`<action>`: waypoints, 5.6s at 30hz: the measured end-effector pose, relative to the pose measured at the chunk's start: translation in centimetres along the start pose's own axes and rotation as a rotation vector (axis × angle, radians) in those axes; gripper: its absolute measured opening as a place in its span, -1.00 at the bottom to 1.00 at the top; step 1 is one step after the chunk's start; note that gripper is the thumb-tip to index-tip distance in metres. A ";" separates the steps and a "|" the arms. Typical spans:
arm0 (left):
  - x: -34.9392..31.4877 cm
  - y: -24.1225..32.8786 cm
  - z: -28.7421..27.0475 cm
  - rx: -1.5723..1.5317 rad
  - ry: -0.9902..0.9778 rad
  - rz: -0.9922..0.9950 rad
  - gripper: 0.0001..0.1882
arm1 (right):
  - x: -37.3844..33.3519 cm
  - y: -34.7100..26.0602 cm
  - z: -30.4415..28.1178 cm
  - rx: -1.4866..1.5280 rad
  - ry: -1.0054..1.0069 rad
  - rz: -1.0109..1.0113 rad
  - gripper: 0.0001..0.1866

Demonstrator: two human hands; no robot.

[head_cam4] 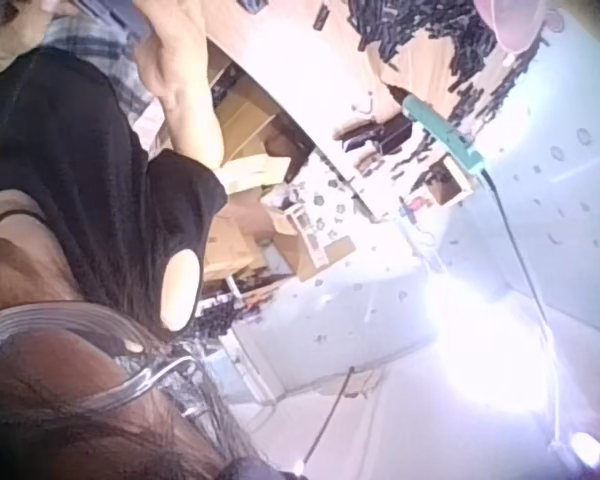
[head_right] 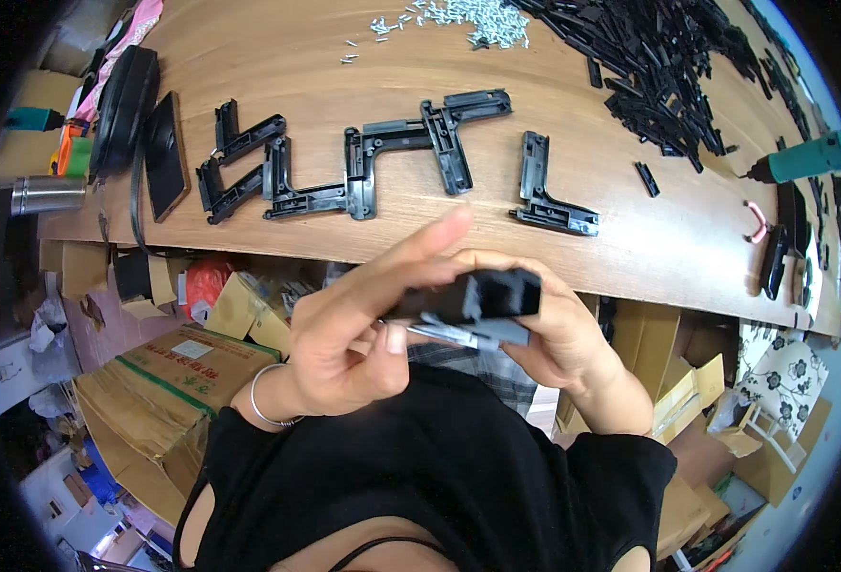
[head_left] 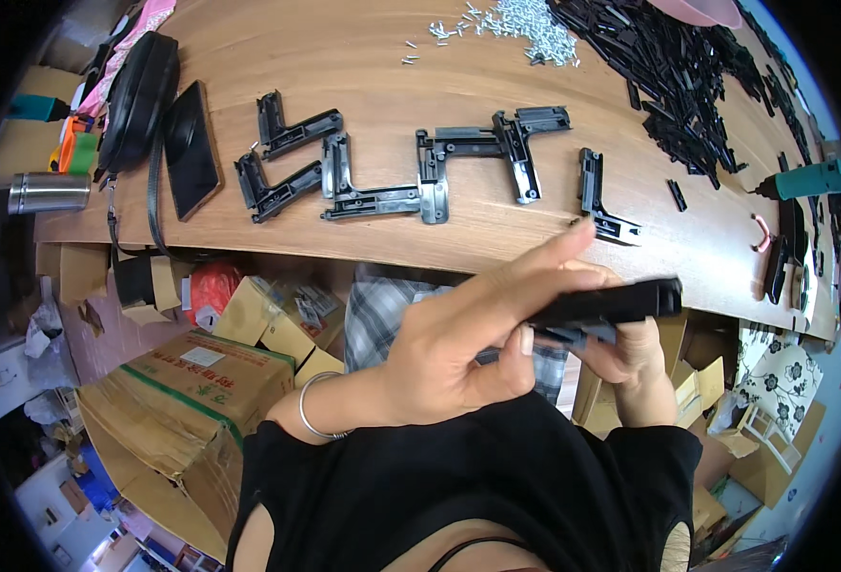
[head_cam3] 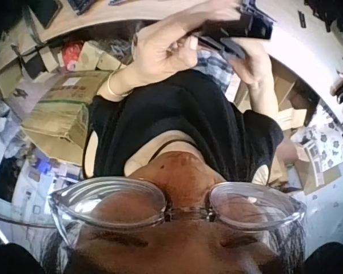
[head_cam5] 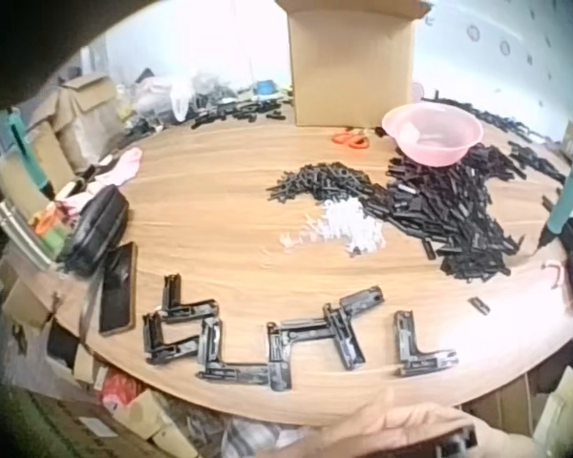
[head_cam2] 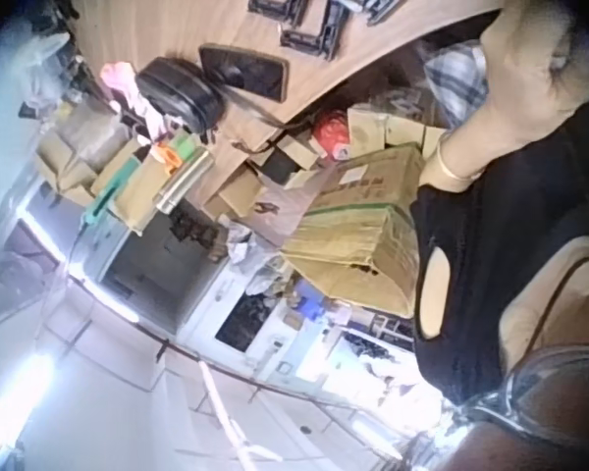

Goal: The person assembles black metal hinges by inserting small black plastic pieces and silver screws into the hinge slots. They use a green electric screwdriver to tighten the screws into the hinges. The person handles the components one at a time, placing the finished hinges on the table.

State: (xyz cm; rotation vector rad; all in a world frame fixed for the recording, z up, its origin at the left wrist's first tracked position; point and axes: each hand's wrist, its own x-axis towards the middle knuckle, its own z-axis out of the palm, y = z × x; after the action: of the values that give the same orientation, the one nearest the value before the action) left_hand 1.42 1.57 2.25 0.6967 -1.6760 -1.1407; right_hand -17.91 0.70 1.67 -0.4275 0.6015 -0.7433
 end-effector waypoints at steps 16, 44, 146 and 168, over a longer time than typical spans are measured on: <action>3.8 -2.2 -6.6 0.343 0.598 -0.320 -0.55 | 6.3 -6.0 1.2 -1.901 0.184 -0.890 -0.63; -1.8 -0.8 -6.9 -0.739 0.179 -0.677 -0.59 | 25.4 -16.5 0.8 -2.791 -0.097 -0.965 -0.87; 3.1 -3.9 -0.6 -0.127 0.033 -0.651 -0.58 | 1.6 -0.5 -1.9 -1.969 0.262 -0.946 -0.68; 2.0 -1.1 -5.7 -0.688 0.434 -0.414 -0.78 | 25.7 -16.8 -1.7 -2.098 0.644 -0.572 -0.81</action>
State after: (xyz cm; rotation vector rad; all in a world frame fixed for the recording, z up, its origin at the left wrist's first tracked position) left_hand 5.92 -2.64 2.60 0.7785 -0.7113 -1.6013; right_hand -12.41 -29.55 0.71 -2.4091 1.8232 -0.4901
